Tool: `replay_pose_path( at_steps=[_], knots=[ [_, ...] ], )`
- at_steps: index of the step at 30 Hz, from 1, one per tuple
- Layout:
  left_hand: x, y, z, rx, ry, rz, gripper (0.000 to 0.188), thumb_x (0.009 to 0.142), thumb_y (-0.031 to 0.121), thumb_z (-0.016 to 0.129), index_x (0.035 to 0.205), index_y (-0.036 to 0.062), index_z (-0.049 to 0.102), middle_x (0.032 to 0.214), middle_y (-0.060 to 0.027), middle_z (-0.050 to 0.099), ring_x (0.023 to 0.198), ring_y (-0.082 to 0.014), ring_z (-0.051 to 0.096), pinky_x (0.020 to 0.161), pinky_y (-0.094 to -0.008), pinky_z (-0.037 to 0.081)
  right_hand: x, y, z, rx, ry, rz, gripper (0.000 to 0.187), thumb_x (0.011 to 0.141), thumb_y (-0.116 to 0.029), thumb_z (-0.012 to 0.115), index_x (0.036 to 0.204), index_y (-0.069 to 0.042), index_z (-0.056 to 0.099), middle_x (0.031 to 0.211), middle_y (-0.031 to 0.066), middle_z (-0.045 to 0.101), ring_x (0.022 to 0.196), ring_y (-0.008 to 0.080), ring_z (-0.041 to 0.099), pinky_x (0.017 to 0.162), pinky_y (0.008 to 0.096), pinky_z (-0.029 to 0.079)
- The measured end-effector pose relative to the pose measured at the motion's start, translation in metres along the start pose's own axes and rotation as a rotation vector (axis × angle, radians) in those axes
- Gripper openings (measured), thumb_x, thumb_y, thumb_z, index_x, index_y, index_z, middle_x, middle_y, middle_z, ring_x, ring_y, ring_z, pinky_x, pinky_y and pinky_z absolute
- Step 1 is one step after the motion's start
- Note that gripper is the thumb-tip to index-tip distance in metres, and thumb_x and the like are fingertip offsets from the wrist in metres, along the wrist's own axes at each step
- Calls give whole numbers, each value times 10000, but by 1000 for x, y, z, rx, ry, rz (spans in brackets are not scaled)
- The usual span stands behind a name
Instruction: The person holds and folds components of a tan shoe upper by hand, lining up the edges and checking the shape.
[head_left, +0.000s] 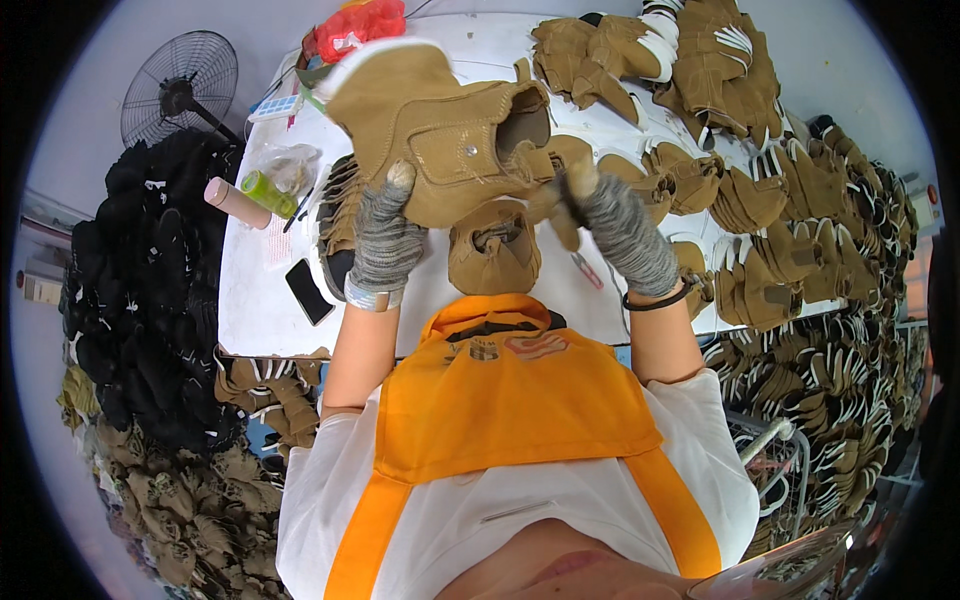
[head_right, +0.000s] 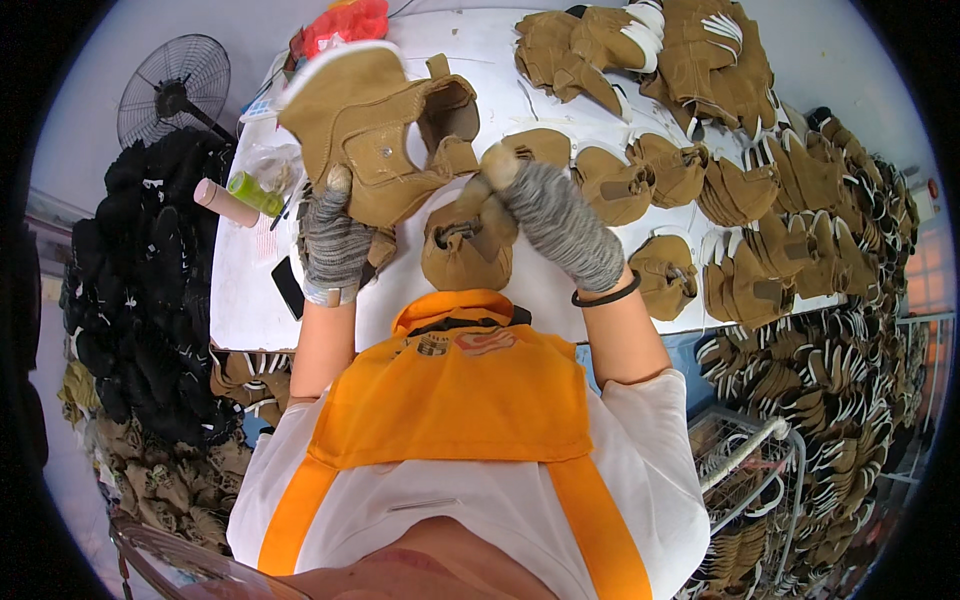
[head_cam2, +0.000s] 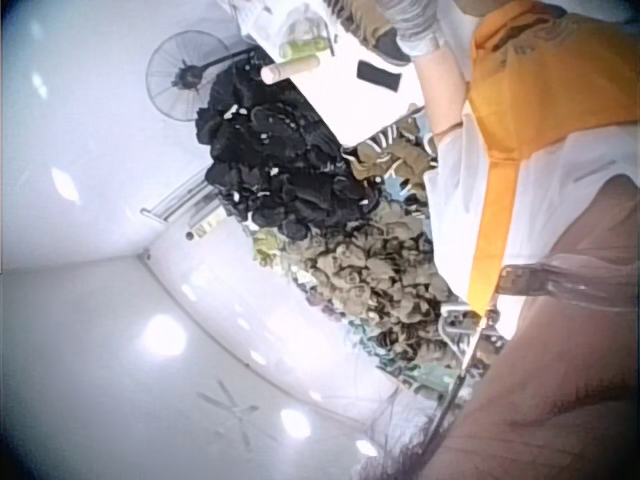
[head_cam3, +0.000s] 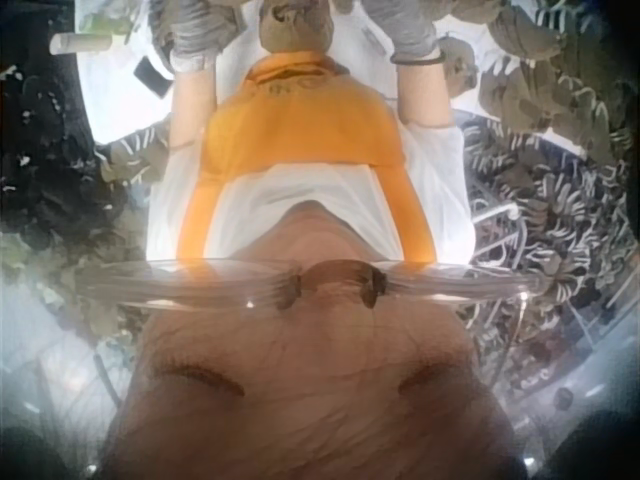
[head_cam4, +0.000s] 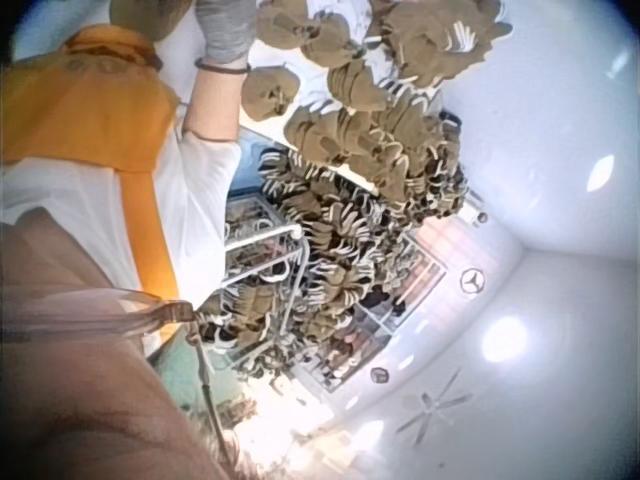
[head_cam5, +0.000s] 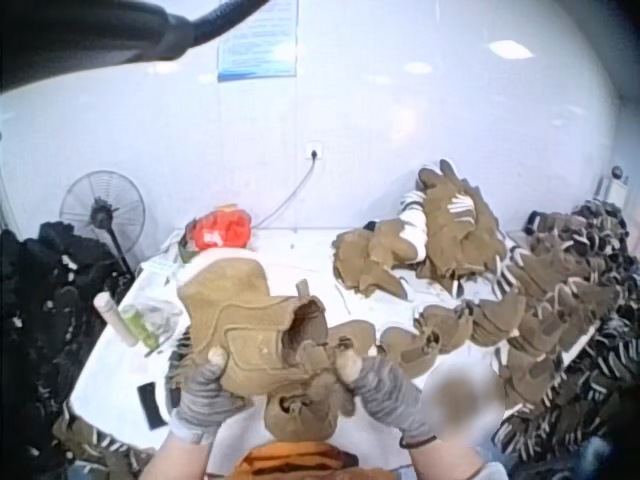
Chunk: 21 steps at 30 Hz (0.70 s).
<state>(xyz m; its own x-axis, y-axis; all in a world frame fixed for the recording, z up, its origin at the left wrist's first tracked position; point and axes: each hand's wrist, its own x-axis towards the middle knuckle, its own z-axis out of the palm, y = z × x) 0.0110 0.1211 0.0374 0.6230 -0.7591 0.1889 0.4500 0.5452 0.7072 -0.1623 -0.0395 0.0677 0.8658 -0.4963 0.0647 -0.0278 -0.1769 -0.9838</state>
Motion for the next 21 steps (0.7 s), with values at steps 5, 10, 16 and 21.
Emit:
replay_pose_path(
  at_steps=[5,10,16,21],
  knots=[
    [0,3,3,182,-26,65,670,793,307,687,1315,20,379,1256,-106,493,1138,-224,491,982,-357,403,0,17,20,-3,76,-98,374,932,-383,474,1046,-66,636,706,44,569,647,130,533,634,246,464],
    [-1,-1,1,115,-2,90,672,807,316,675,1320,13,364,1272,-114,475,1154,-233,479,994,-363,395,-1,3,26,481,19,44,372,924,-349,498,1020,-14,630,686,9,546,638,103,520,627,236,457],
    [3,-11,5,-131,42,82,648,835,305,646,1331,21,341,1294,-123,448,1177,-250,463,1015,-376,385,3,1,27,629,-112,13,394,904,-388,525,923,-9,630,636,-14,506,586,84,481,573,218,416],
    [1,-12,-1,-114,37,106,629,840,304,640,1331,37,350,1289,-114,452,1182,-243,460,1015,-375,383,3,5,27,621,-63,27,407,897,-410,530,901,-15,628,632,-16,496,572,84,456,564,214,401]
  ],
)
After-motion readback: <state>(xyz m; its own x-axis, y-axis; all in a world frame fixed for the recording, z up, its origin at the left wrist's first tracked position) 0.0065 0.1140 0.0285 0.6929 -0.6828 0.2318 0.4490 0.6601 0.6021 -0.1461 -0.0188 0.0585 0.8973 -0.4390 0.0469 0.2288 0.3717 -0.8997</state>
